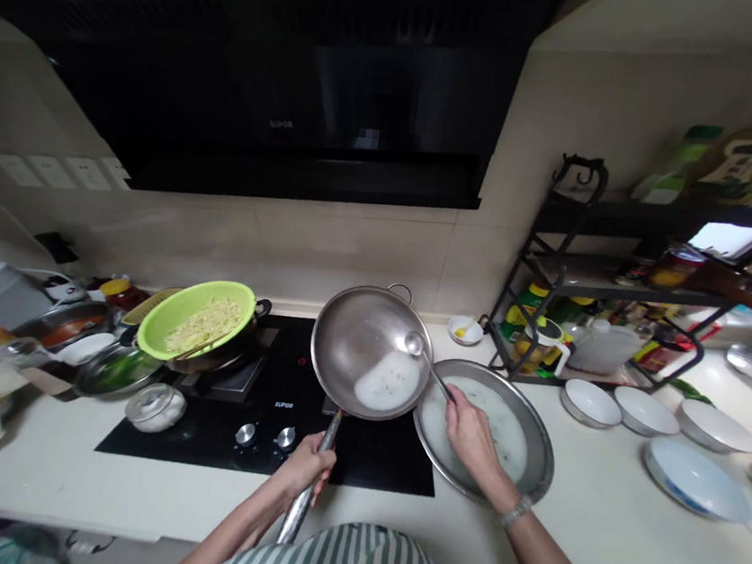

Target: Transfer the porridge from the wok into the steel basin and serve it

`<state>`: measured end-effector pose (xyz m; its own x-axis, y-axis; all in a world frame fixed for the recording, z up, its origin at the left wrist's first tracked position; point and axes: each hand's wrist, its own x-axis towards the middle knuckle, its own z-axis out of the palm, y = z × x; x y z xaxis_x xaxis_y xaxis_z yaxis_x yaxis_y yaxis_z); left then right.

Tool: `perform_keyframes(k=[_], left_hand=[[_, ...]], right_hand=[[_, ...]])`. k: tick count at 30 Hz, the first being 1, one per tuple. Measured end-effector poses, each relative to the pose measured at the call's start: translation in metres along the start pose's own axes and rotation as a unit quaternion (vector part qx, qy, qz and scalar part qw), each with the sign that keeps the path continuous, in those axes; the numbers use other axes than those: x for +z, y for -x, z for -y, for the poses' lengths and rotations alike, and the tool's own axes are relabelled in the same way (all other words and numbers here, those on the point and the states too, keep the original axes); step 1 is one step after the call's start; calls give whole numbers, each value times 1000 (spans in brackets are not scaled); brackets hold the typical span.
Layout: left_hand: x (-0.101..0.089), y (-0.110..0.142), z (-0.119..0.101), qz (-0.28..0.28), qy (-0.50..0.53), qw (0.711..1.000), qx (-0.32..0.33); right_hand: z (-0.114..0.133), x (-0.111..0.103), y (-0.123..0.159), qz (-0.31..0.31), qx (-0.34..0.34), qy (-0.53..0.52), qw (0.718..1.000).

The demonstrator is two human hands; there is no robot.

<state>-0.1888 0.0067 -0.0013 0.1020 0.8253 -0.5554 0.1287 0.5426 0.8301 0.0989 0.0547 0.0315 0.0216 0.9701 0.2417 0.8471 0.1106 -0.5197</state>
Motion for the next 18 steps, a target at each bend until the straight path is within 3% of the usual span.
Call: perform_keyframes(k=[8, 12, 15, 18], left_hand=[[1, -1, 0, -7, -4, 1000, -12], [1, -1, 1, -4, -5, 1000, -4], [0, -1, 0, -2, -5, 1000, -3], [0, 0, 0, -2, -5, 1000, -7]], right_hand=[[-3, 10, 27, 23, 32, -28, 999], [3, 11, 30, 48, 56, -92, 993], [6, 10, 29, 46, 123, -180, 975], [12, 4, 28, 29, 192, -285, 939]])
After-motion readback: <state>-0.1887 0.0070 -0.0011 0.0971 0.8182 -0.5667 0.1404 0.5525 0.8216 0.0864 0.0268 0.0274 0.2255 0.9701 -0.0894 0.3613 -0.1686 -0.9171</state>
